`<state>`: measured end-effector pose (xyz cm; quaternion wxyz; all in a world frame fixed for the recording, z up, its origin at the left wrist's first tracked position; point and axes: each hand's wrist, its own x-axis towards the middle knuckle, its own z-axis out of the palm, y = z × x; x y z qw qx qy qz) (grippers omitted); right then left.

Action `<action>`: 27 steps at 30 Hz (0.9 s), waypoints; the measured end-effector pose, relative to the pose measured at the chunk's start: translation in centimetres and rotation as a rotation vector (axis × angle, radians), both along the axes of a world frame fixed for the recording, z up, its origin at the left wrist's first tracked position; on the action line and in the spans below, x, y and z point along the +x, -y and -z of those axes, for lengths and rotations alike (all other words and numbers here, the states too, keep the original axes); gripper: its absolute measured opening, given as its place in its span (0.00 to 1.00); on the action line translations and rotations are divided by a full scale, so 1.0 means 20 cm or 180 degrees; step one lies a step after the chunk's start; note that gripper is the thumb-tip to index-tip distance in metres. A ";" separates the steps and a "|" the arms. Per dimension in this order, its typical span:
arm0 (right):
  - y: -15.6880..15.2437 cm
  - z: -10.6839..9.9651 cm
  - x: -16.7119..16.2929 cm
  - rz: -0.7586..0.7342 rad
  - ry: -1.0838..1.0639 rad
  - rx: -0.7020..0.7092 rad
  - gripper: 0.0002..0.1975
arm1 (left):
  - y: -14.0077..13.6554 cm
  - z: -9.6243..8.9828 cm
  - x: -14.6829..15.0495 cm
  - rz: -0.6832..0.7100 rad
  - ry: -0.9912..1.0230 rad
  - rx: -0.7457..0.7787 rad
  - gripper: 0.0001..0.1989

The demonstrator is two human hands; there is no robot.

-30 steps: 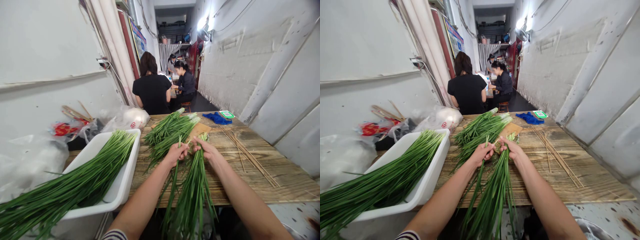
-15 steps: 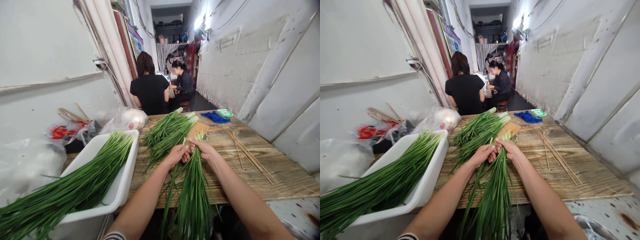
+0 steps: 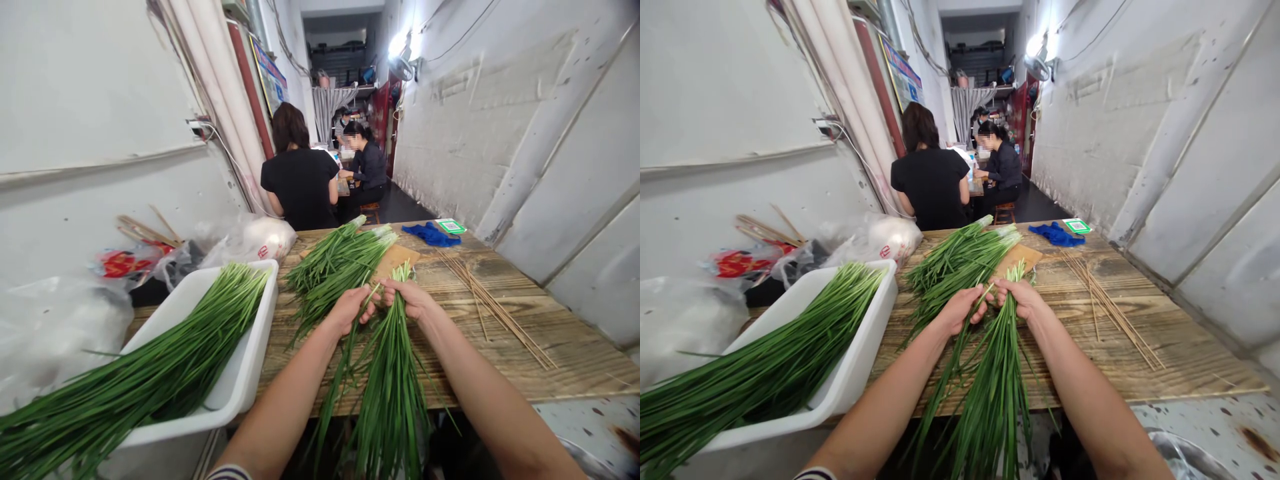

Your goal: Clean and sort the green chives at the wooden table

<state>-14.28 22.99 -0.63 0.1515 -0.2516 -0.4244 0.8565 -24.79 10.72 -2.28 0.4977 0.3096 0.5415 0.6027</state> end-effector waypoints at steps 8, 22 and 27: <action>0.01 0.01 0.00 0.0124 0.0067 0.0144 0.14 | 0.00 -0.01 0.00 -0.0017 0.0014 0.0092 0.20; 0.02 0.00 0.00 0.0157 -0.0073 0.0219 0.08 | 0.00 0.00 -0.03 0.0243 0.0540 0.0195 0.18; 0.03 -0.01 0.01 -0.0021 -0.0254 0.0226 0.10 | 0.00 0.01 -0.06 0.0587 0.1112 0.0173 0.13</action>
